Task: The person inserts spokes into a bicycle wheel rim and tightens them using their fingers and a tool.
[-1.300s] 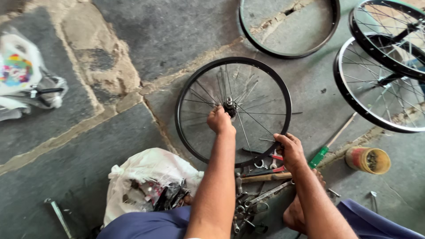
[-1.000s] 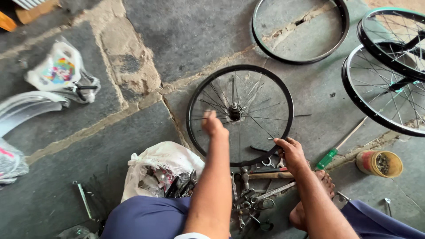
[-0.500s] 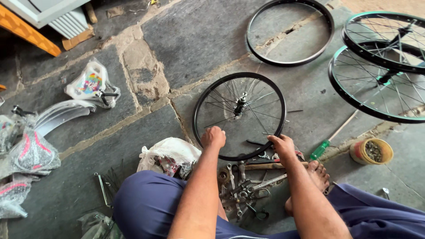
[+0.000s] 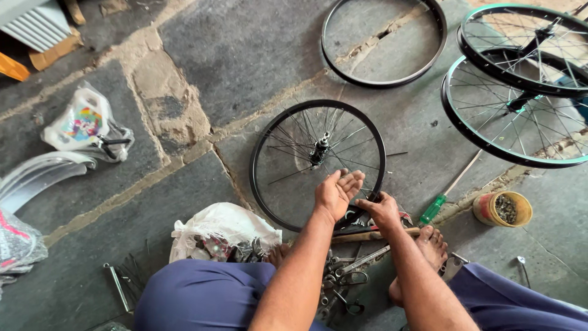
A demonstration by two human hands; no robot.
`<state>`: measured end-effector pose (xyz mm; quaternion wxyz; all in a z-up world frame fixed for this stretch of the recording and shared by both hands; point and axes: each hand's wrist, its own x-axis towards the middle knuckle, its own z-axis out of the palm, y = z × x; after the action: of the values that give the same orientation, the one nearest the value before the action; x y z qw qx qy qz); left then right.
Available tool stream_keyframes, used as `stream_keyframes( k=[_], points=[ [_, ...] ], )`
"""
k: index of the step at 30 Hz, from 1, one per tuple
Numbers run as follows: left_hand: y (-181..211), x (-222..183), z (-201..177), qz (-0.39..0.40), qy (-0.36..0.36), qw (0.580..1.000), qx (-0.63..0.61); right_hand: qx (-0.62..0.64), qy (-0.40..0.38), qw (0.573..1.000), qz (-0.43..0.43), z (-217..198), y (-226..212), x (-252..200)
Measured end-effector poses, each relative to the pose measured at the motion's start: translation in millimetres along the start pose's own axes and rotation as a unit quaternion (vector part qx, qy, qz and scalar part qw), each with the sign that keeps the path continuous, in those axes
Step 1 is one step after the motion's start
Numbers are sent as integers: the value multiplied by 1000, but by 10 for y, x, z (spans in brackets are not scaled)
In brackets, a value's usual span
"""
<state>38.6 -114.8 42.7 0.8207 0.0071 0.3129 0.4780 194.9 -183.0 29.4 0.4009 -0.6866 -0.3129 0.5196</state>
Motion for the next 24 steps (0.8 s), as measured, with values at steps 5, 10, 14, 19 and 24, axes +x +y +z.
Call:
stream_keyframes(
  k=[5,10,14,19,24],
  points=[
    [-68,4,-62,20,5,1000,7,-9,7,1000,-9,-8,32,27],
    [-38,-25,80,83,144,978,125,10,-3,1000,3,-27,-16,31],
    [177,-41,363,189,214,871,400,11,-11,1000,1,-11,-31,-33],
    [317,74,697,125,338,791,494,-11,-31,999,20,-13,-155,-205],
    [218,184,797,72,367,691,618,-84,-55,995,26,-113,-331,-328]
  ],
)
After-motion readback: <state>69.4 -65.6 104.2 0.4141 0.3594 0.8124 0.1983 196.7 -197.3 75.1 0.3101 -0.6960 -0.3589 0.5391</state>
